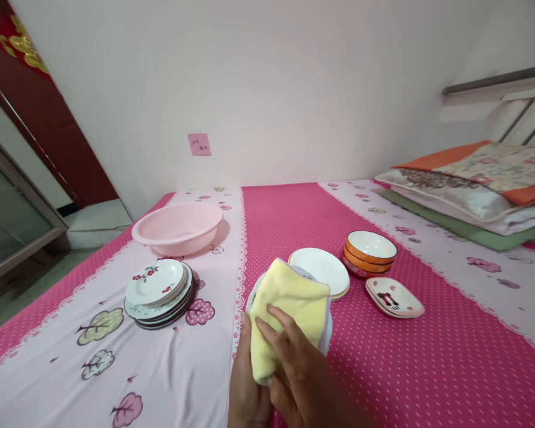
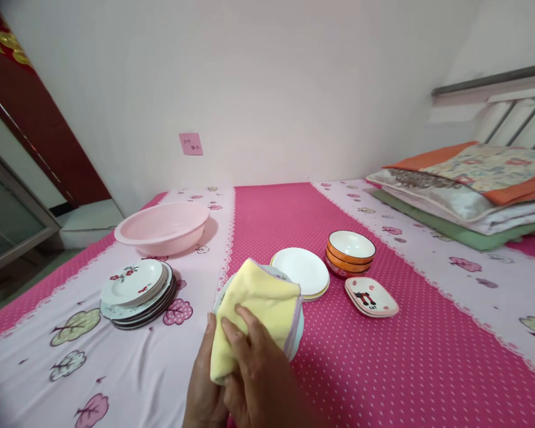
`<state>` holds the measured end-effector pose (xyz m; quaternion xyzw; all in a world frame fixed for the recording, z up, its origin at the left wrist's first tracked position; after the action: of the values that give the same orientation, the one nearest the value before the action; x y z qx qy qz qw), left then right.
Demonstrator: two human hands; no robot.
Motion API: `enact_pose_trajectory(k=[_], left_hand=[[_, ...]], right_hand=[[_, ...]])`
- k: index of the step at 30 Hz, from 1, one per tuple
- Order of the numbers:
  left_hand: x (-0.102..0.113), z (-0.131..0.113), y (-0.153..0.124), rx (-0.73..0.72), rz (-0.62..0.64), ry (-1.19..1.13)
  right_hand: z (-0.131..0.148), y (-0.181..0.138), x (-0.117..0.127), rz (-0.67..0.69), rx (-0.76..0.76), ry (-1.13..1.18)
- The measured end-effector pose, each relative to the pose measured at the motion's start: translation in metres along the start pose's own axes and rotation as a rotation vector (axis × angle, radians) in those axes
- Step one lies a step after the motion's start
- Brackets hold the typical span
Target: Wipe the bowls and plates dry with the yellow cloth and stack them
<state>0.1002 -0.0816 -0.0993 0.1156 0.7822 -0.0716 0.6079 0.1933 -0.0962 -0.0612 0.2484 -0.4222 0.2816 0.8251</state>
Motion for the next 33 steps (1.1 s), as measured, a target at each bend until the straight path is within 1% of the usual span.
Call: enact_pose_trajectory(k=[3,5,7,10,11,14,18,21,23,27,29,31,33], left_hand=[[0.002,-0.001,-0.002,0.001,0.018,0.04],[0.004,-0.001,-0.002,0.001,0.019,0.087],[0.003,0.002,0.0,0.018,0.037,0.122],[-0.004,0.01,0.003,0.042,0.095,0.14],[-0.007,0.013,0.004,0.042,0.114,0.136],[-0.011,0.019,0.005,0.029,0.152,0.117],[-0.008,0.024,0.007,0.009,0.163,0.129],[-0.005,0.027,0.01,0.004,0.162,0.12],[-0.001,0.03,0.013,-0.013,0.145,0.097],[0.009,0.028,0.016,-0.122,0.077,0.041],[0.012,0.024,0.016,-0.177,0.048,0.033],[0.012,0.019,0.015,-0.232,0.03,0.024],[0.012,0.012,0.014,-0.299,0.008,0.007]], right_hand=[[0.002,-0.006,0.014,0.007,0.068,0.017],[-0.001,-0.006,0.021,-0.009,0.086,0.022],[-0.005,-0.005,0.025,-0.109,0.058,-0.024],[-0.008,-0.003,0.023,-0.336,-0.034,-0.176],[-0.008,-0.002,0.021,-0.388,-0.056,-0.223],[-0.006,-0.001,0.014,-0.463,-0.057,-0.307],[-0.014,0.0,0.015,-0.475,-0.03,-0.364],[-0.028,0.002,0.021,-0.478,-0.025,-0.389],[-0.038,0.001,0.027,-0.503,-0.032,-0.415],[-0.055,-0.003,0.036,-0.546,-0.147,-0.478],[-0.061,-0.006,0.037,-0.528,-0.201,-0.475],[-0.062,-0.007,0.034,-0.498,-0.209,-0.447],[-0.057,-0.006,0.029,-0.459,-0.202,-0.4]])
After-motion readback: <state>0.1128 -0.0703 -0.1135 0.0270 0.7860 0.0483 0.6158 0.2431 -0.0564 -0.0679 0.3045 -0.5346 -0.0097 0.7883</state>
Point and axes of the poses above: each hand's wrist, its own y-axis towards the middle knuckle, its own x-axis out of the back of the hand, z = x × y, the point moved 4 cm from there along y, towards the middle knuckle, and after that the axes turned 15 degrees about z, right-handed, at the moved point
